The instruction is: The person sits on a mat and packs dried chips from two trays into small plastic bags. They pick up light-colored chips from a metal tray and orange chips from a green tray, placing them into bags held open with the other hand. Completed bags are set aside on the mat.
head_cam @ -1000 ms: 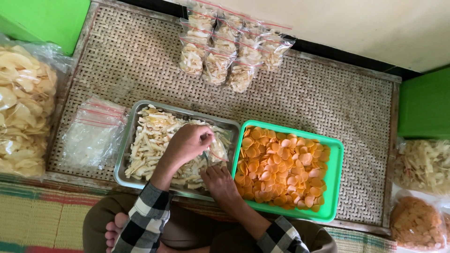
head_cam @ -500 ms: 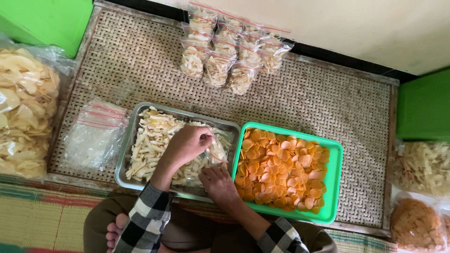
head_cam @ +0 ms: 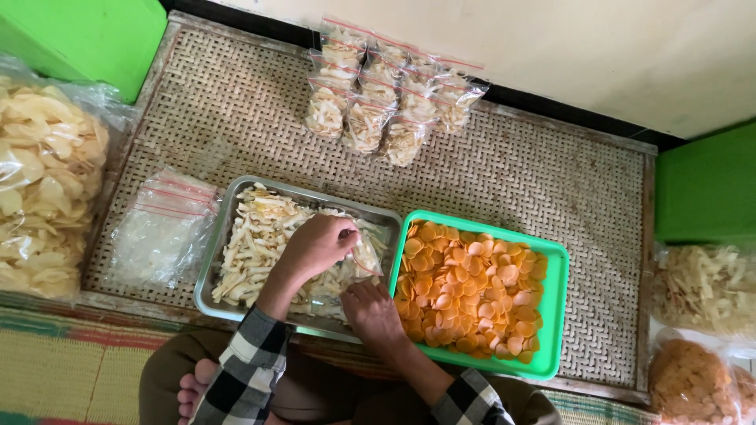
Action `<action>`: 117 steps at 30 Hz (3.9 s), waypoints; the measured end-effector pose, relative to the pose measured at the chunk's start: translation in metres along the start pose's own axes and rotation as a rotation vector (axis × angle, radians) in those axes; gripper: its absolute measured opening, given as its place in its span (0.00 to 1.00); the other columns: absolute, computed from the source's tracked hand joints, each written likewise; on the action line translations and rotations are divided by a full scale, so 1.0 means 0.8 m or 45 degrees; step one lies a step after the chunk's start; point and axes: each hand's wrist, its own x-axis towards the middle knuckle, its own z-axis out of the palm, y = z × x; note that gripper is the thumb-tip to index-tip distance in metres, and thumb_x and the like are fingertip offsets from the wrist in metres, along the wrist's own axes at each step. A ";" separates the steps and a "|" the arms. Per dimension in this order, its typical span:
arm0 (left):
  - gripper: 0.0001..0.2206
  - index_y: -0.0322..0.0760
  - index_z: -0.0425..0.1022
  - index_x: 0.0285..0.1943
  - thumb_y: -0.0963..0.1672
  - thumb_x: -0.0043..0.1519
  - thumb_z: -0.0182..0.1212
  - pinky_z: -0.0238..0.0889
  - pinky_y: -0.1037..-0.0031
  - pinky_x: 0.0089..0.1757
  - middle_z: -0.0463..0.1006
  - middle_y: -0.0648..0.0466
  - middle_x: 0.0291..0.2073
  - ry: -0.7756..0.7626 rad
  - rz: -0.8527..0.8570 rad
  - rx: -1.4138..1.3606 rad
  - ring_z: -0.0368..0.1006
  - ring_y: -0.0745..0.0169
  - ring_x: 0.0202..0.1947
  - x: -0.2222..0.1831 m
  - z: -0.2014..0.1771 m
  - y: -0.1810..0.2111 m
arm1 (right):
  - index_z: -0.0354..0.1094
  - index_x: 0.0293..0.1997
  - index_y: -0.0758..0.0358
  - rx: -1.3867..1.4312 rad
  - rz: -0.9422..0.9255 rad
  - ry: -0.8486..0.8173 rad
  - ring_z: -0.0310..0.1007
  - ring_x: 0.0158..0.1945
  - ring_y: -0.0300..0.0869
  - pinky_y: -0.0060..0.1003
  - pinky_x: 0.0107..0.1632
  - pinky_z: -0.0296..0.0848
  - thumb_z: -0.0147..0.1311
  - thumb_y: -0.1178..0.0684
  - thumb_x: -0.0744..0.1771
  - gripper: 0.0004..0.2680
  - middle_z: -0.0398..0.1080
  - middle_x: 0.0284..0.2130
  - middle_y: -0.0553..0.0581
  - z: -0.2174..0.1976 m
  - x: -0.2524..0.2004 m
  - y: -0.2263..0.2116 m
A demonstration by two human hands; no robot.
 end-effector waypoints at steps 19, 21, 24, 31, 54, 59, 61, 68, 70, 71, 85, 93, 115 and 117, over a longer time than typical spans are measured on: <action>0.07 0.38 0.78 0.45 0.44 0.63 0.58 0.72 0.56 0.40 0.83 0.49 0.25 -0.037 -0.065 -0.149 0.82 0.45 0.33 -0.006 -0.004 0.019 | 0.79 0.41 0.61 0.925 0.645 0.459 0.77 0.28 0.41 0.32 0.33 0.75 0.64 0.57 0.66 0.03 0.79 0.30 0.57 -0.081 0.029 0.056; 0.07 0.37 0.77 0.43 0.44 0.63 0.57 0.72 0.56 0.40 0.83 0.49 0.24 -0.052 -0.055 -0.178 0.81 0.45 0.32 -0.005 -0.002 0.022 | 0.80 0.41 0.58 0.798 0.617 0.436 0.79 0.28 0.44 0.32 0.31 0.75 0.65 0.56 0.65 0.04 0.79 0.28 0.55 -0.068 0.028 0.057; 0.07 0.38 0.77 0.43 0.44 0.63 0.56 0.72 0.56 0.40 0.83 0.50 0.24 -0.048 -0.061 -0.173 0.81 0.45 0.32 -0.006 -0.003 0.022 | 0.79 0.43 0.62 0.752 0.531 0.461 0.76 0.27 0.44 0.34 0.30 0.75 0.63 0.60 0.65 0.05 0.77 0.29 0.56 -0.082 0.037 0.046; 0.07 0.38 0.77 0.43 0.44 0.63 0.56 0.72 0.54 0.40 0.83 0.47 0.26 -0.006 -0.065 -0.121 0.80 0.40 0.34 -0.007 0.001 0.016 | 0.79 0.40 0.57 0.616 0.452 0.514 0.74 0.26 0.43 0.34 0.31 0.75 0.65 0.59 0.64 0.04 0.75 0.26 0.53 -0.111 0.032 0.045; 0.04 0.40 0.79 0.42 0.42 0.67 0.58 0.73 0.77 0.31 0.83 0.56 0.29 0.088 0.099 0.006 0.74 0.71 0.21 0.008 0.024 -0.005 | 0.68 0.48 0.68 0.018 -0.094 -0.178 0.77 0.41 0.50 0.43 0.41 0.83 0.60 0.70 0.61 0.14 0.73 0.44 0.65 0.053 -0.018 0.019; 0.05 0.39 0.80 0.42 0.42 0.67 0.57 0.71 0.81 0.27 0.82 0.56 0.27 0.063 0.065 0.030 0.72 0.72 0.18 0.006 0.017 0.003 | 0.71 0.44 0.67 0.083 -0.057 -0.114 0.79 0.41 0.48 0.40 0.44 0.83 0.61 0.69 0.62 0.10 0.77 0.39 0.62 0.010 0.003 0.008; 0.06 0.39 0.80 0.43 0.42 0.67 0.57 0.72 0.80 0.29 0.83 0.56 0.28 0.080 0.076 0.036 0.73 0.72 0.19 0.006 0.015 0.001 | 0.72 0.42 0.66 0.075 -0.065 -0.034 0.81 0.38 0.48 0.42 0.40 0.83 0.59 0.68 0.64 0.06 0.78 0.36 0.62 0.006 0.006 0.005; 0.06 0.38 0.80 0.44 0.42 0.67 0.57 0.63 0.84 0.21 0.82 0.56 0.24 0.019 0.036 0.001 0.65 0.76 0.13 0.005 0.010 0.005 | 0.69 0.45 0.65 -0.033 -0.041 -0.124 0.75 0.33 0.42 0.31 0.28 0.82 0.59 0.66 0.65 0.08 0.74 0.35 0.60 -0.021 0.001 0.006; 0.06 0.38 0.80 0.44 0.42 0.67 0.57 0.61 0.85 0.20 0.81 0.57 0.23 0.007 0.038 0.010 0.64 0.76 0.13 0.004 0.009 0.004 | 0.68 0.49 0.66 -0.152 -0.060 -0.232 0.73 0.37 0.44 0.33 0.28 0.85 0.64 0.65 0.63 0.12 0.71 0.39 0.61 -0.033 0.002 0.006; 0.06 0.38 0.80 0.44 0.42 0.67 0.57 0.61 0.85 0.20 0.82 0.56 0.24 0.022 0.066 -0.007 0.64 0.76 0.13 0.004 0.008 0.003 | 0.71 0.45 0.66 0.110 0.049 -0.096 0.76 0.33 0.44 0.32 0.26 0.83 0.60 0.63 0.66 0.05 0.75 0.36 0.61 -0.037 0.005 0.005; 0.07 0.36 0.80 0.45 0.41 0.67 0.56 0.70 0.81 0.24 0.85 0.50 0.38 -0.057 -0.023 -0.232 0.77 0.69 0.21 -0.003 -0.002 0.010 | 0.74 0.45 0.65 0.571 0.449 0.553 0.73 0.30 0.37 0.29 0.32 0.74 0.58 0.64 0.66 0.05 0.78 0.35 0.57 -0.115 0.026 0.034; 0.07 0.35 0.80 0.45 0.42 0.67 0.57 0.69 0.79 0.25 0.84 0.52 0.31 -0.034 -0.016 -0.166 0.73 0.70 0.18 -0.005 -0.007 0.020 | 0.72 0.45 0.70 0.378 0.270 0.594 0.79 0.36 0.43 0.28 0.36 0.83 0.59 0.65 0.66 0.05 0.75 0.37 0.62 -0.074 0.020 0.048; 0.10 0.36 0.82 0.41 0.45 0.63 0.55 0.72 0.52 0.40 0.81 0.40 0.26 0.025 -0.032 -0.170 0.79 0.34 0.35 -0.014 -0.013 0.027 | 0.79 0.37 0.63 0.642 0.382 0.643 0.80 0.32 0.50 0.36 0.35 0.79 0.66 0.61 0.63 0.03 0.80 0.35 0.58 -0.094 0.040 0.041; 0.11 0.36 0.82 0.41 0.45 0.63 0.55 0.72 0.49 0.40 0.81 0.38 0.26 0.025 -0.034 -0.164 0.79 0.32 0.35 -0.016 -0.016 0.032 | 0.78 0.37 0.65 0.498 0.291 0.591 0.79 0.33 0.51 0.38 0.37 0.79 0.67 0.61 0.62 0.04 0.79 0.36 0.59 -0.094 0.040 0.040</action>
